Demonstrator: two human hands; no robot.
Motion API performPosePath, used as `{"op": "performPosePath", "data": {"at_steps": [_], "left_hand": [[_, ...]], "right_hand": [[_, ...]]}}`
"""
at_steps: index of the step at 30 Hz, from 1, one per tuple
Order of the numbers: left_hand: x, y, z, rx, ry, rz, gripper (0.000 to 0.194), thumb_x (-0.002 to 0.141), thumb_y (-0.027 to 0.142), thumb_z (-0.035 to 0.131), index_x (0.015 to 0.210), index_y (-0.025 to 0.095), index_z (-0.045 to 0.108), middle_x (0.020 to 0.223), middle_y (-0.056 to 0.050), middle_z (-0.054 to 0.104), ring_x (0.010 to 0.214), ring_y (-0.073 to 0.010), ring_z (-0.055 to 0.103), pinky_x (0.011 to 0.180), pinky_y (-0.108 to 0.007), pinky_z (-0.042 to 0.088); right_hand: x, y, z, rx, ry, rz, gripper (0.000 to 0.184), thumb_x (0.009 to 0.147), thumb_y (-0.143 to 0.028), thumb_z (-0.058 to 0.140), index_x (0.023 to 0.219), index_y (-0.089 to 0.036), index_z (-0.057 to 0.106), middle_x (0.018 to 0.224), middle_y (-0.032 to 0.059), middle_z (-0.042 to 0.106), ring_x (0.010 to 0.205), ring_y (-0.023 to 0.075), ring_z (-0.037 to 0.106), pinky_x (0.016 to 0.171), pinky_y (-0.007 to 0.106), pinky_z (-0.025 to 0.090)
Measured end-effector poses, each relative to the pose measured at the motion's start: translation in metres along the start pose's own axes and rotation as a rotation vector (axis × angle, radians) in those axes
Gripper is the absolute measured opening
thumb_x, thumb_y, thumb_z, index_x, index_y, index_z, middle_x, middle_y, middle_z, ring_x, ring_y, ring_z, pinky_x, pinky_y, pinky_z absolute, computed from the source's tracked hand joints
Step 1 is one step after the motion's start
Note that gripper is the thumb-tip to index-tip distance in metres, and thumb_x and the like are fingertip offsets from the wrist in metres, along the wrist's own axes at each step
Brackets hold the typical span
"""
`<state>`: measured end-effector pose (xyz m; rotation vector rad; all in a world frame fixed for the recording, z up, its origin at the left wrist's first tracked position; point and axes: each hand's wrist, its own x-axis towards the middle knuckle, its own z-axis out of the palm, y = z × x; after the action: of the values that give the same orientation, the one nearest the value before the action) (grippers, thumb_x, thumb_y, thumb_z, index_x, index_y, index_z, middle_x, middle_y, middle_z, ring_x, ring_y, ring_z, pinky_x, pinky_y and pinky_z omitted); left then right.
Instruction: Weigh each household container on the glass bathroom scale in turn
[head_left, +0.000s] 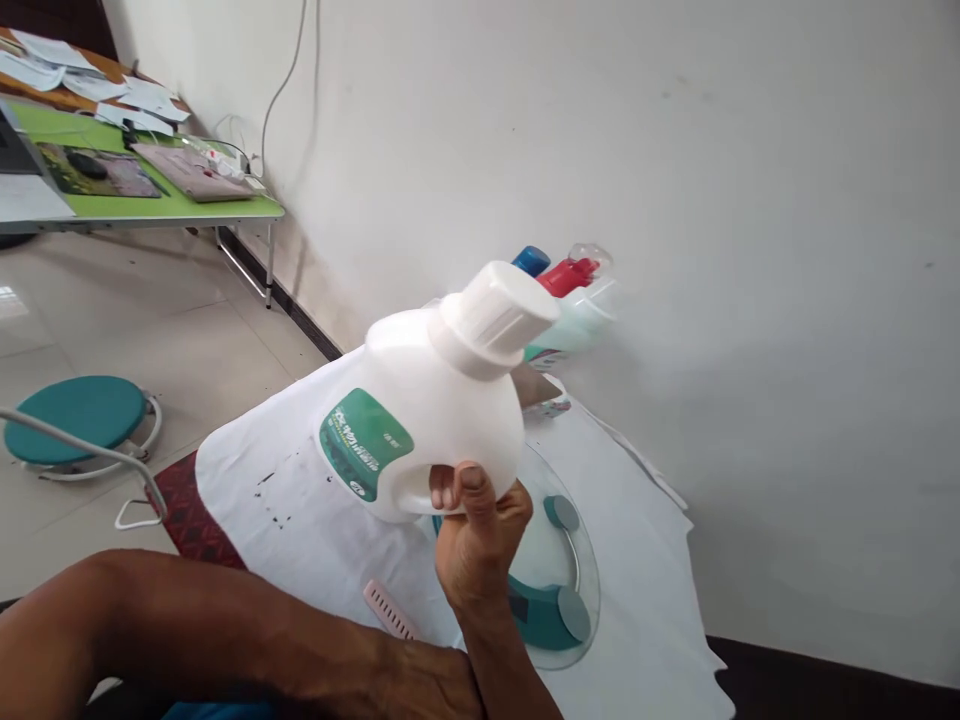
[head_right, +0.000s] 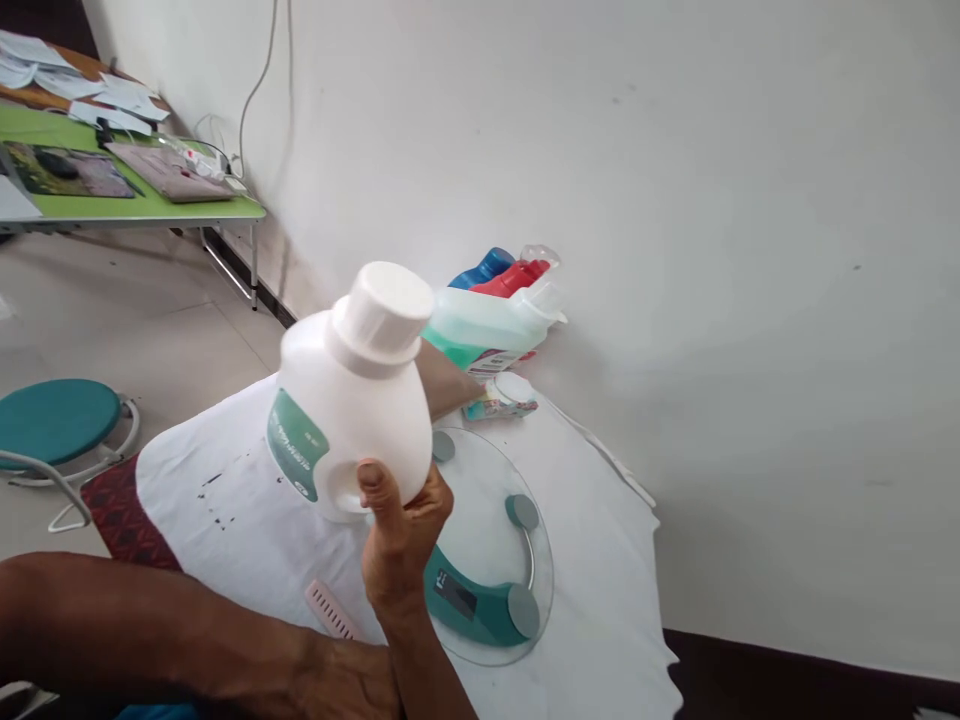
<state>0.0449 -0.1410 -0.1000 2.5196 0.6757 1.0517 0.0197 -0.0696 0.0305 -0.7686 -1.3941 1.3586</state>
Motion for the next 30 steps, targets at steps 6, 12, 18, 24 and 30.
{"op": "performPosePath", "data": {"at_steps": [6, 12, 18, 24, 30], "left_hand": [[0.006, -0.002, -0.017, 0.19, 0.049, -0.012, 0.038, 0.091, 0.043, 0.073, 0.059, 0.025, 0.065, 0.048, -0.002, 0.052, 0.046, -0.0195, 0.05, 0.051, -0.036, 0.047], [0.026, -0.012, -0.049, 0.316, 0.261, -0.049, 0.054, 0.098, 0.067, 0.051, 0.076, 0.019, 0.061, 0.07, -0.005, 0.059, 0.065, -0.0204, 0.054, 0.064, -0.038, 0.047], [0.03, -0.021, -0.067, 0.295, 0.252, -0.303, 0.055, 0.102, 0.06, 0.048, 0.125, 0.011, 0.06, 0.12, -0.02, 0.066, 0.108, -0.0333, 0.061, 0.092, -0.053, 0.054], [0.029, -0.029, -0.069, 0.328, 0.272, -0.44, 0.062, 0.098, 0.056, 0.059, 0.14, 0.013, 0.049, 0.134, -0.022, 0.058, 0.13, -0.0407, 0.052, 0.105, -0.063, 0.05], [0.027, -0.033, -0.069, 0.343, 0.293, -0.553, 0.066, 0.099, 0.049, 0.061, 0.149, 0.013, 0.038, 0.146, -0.023, 0.05, 0.14, -0.0406, 0.044, 0.115, -0.064, 0.043]], "right_hand": [[-0.002, -0.021, -0.05, -0.412, -0.185, -0.207, 0.037, 0.086, -0.052, 0.075, 0.108, -0.024, 0.066, 0.099, 0.0047, 0.068, 0.095, 0.0237, 0.065, 0.081, 0.037, 0.054], [0.047, -0.036, -0.064, -0.449, 0.025, -0.265, 0.028, 0.092, -0.045, 0.074, 0.11, -0.025, 0.066, 0.112, 0.0048, 0.071, 0.107, 0.0231, 0.066, 0.096, 0.041, 0.053], [0.088, -0.008, -0.038, -0.361, -0.107, -0.173, 0.029, 0.084, -0.048, 0.079, 0.092, -0.022, 0.07, 0.086, 0.0012, 0.075, 0.081, 0.02, 0.066, 0.077, 0.034, 0.054], [0.086, -0.027, -0.062, -0.281, 0.099, -0.155, 0.035, 0.079, -0.049, 0.084, 0.071, -0.019, 0.067, 0.067, -0.0013, 0.066, 0.064, 0.0152, 0.059, 0.06, 0.029, 0.048], [0.07, -0.077, -0.139, -0.492, 0.39, -0.405, 0.031, 0.081, -0.044, 0.086, 0.072, -0.02, 0.069, 0.068, -0.0012, 0.064, 0.07, 0.0168, 0.062, 0.066, 0.031, 0.053]]}}
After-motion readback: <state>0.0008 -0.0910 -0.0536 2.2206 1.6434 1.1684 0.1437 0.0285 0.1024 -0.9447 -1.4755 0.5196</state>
